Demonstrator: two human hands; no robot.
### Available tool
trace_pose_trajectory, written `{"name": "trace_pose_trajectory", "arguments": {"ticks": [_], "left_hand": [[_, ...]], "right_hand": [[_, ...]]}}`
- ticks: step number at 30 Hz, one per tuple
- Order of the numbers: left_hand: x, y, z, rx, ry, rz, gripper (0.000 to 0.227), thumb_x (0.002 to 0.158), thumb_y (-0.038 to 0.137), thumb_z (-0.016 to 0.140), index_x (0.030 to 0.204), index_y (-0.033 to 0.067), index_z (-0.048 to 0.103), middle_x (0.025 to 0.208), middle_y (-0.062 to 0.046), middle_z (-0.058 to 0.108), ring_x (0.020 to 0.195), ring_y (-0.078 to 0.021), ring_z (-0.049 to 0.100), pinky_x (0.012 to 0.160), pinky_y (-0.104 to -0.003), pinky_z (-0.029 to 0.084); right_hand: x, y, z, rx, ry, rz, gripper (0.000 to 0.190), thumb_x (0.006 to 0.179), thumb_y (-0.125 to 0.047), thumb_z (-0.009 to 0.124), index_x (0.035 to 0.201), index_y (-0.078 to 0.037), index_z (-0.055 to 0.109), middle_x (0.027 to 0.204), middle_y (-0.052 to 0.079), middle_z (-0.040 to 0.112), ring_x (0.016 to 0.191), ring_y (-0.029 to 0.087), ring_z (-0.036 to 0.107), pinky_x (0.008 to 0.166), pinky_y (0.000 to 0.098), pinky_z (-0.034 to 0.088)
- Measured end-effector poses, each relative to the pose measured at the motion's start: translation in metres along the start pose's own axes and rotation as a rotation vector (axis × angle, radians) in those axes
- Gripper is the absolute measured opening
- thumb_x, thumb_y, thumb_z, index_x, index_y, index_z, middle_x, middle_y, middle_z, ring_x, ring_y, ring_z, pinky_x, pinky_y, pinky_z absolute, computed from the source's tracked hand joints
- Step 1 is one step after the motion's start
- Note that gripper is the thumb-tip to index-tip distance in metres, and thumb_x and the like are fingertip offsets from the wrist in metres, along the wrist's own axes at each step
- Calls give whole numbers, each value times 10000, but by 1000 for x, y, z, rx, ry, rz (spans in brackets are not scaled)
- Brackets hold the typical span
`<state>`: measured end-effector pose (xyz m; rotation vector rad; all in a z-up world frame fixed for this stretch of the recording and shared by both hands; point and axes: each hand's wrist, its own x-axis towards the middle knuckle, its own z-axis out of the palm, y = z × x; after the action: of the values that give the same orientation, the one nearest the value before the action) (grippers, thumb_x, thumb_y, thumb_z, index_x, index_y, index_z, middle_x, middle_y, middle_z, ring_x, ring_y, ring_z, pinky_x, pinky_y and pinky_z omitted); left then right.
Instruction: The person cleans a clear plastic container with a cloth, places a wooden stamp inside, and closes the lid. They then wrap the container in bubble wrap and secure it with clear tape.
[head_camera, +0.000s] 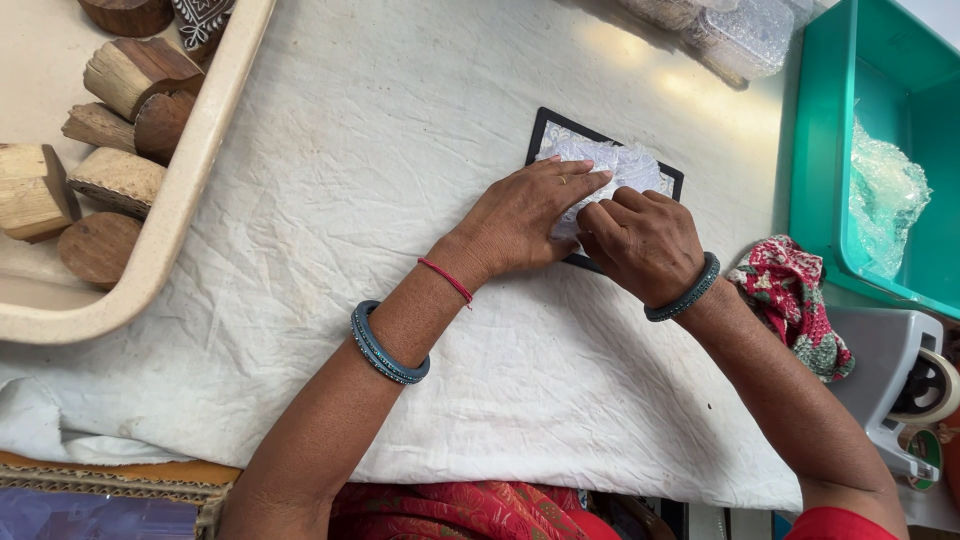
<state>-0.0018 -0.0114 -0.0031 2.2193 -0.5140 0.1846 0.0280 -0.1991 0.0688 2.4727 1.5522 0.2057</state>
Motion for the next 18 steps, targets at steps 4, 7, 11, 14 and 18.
{"name": "trace_pose_trajectory", "arguments": {"ticks": [4,7,11,14,18], "left_hand": [[-3,-6,14,50,98,51,720,840,273,819,1477,174,497,1483,-68,554,1382,-243,514,1218,-404,360],[-4,-7,20,74,143,67,694,862,178,784,1488,172,486,1473,-69,568,1380,-234,521,1232,-409,348],[-4,-7,19,44,153,76,705,860,145,780,1495,171,475,1466,-73,572,1382,-233,519,1238,-408,342],[-6,-5,14,29,156,88,733,827,116,795,1487,158,478,1462,-85,572,1379,-239,520,1238,-407,344],[-7,-3,10,1,154,106,712,779,86,824,1416,114,507,1438,-102,580,1380,-257,516,1235,-416,354]], "right_hand": [[3,0,-4,-30,-44,0,218,897,-259,769,954,-105,625,767,34,674,734,175,646,607,346,533],[2,1,-7,-48,-111,26,233,888,-277,761,994,-111,638,789,35,692,748,179,657,616,348,544],[-1,-5,-21,-56,-192,119,216,920,-274,747,1049,-119,670,764,27,690,722,178,649,607,355,544],[-7,-5,-20,-52,-164,111,175,937,-262,736,1020,-115,689,791,29,690,730,172,646,629,349,554],[-13,-10,-19,22,-20,138,183,891,-206,762,1017,-88,700,823,28,688,755,181,640,618,346,543]]}}
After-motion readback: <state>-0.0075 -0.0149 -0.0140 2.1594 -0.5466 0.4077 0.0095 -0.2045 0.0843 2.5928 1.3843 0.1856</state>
